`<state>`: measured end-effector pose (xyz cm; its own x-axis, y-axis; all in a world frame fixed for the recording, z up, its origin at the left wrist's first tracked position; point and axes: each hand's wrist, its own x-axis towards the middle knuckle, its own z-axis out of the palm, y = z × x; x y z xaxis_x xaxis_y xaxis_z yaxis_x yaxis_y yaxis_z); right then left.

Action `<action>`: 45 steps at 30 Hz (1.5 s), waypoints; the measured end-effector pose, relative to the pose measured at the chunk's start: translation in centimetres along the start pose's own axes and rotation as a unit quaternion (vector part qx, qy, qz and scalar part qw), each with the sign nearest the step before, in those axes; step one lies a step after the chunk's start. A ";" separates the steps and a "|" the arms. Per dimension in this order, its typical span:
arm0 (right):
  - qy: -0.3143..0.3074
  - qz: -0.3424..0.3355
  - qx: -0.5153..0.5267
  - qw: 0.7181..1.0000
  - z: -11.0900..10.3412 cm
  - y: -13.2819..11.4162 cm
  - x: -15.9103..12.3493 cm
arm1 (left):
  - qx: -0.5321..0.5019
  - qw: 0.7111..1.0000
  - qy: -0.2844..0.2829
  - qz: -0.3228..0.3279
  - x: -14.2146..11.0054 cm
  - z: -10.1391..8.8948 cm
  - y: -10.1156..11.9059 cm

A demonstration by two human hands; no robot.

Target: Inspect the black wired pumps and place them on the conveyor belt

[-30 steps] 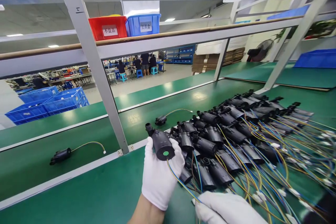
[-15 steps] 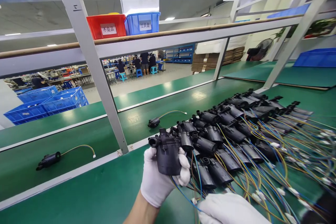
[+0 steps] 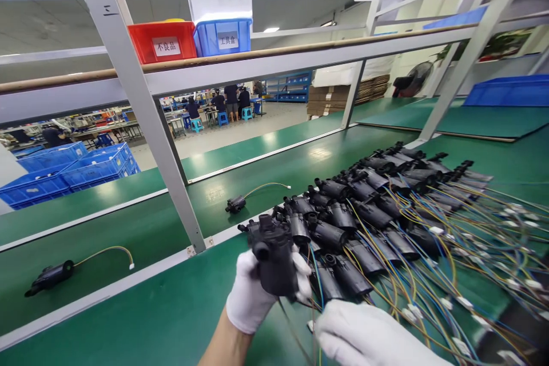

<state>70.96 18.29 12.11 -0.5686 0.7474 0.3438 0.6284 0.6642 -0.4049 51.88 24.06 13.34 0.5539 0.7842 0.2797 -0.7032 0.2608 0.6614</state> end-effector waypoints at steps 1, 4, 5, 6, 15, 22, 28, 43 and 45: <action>0.010 0.024 0.038 0.999 -0.3 0.3 0.1 | 0.069 0.997 0.019 0.029 -0.1 0.1 0.0; 0.071 0.065 0.138 0.986 -1.6 0.7 0.2 | 0.272 0.954 0.076 0.101 -0.6 0.4 -0.1; 0.093 0.066 0.159 0.981 -2.1 0.6 0.3 | 0.331 0.932 0.083 0.119 -0.7 0.5 -0.2; 0.112 0.061 0.173 0.977 -2.4 0.5 0.3 | 0.383 0.910 0.083 0.137 -0.9 0.6 -0.4; 0.129 0.050 0.190 0.972 -2.2 0.4 0.7 | 0.495 0.852 0.044 0.165 -1.0 0.2 -1.4; 0.148 0.046 0.194 0.969 -1.7 0.9 0.8 | 0.429 0.895 0.073 0.101 -0.7 0.4 -1.3; 0.140 0.074 0.234 0.959 -1.1 1.4 0.5 | 0.442 0.889 0.067 0.094 -0.5 0.7 -1.2; 0.141 0.112 0.262 0.948 -0.7 1.5 0.5 | 0.385 0.919 0.077 0.049 -0.3 0.9 -1.0; 0.143 0.114 0.259 0.948 -0.8 1.5 0.6 | 0.380 0.920 0.084 0.039 -0.2 1.0 -1.0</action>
<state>71.95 19.77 12.40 -0.2346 0.8935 0.3829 0.3301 0.4437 -0.8332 52.89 23.08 13.33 0.3934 0.8763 0.2783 -0.1883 -0.2195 0.9573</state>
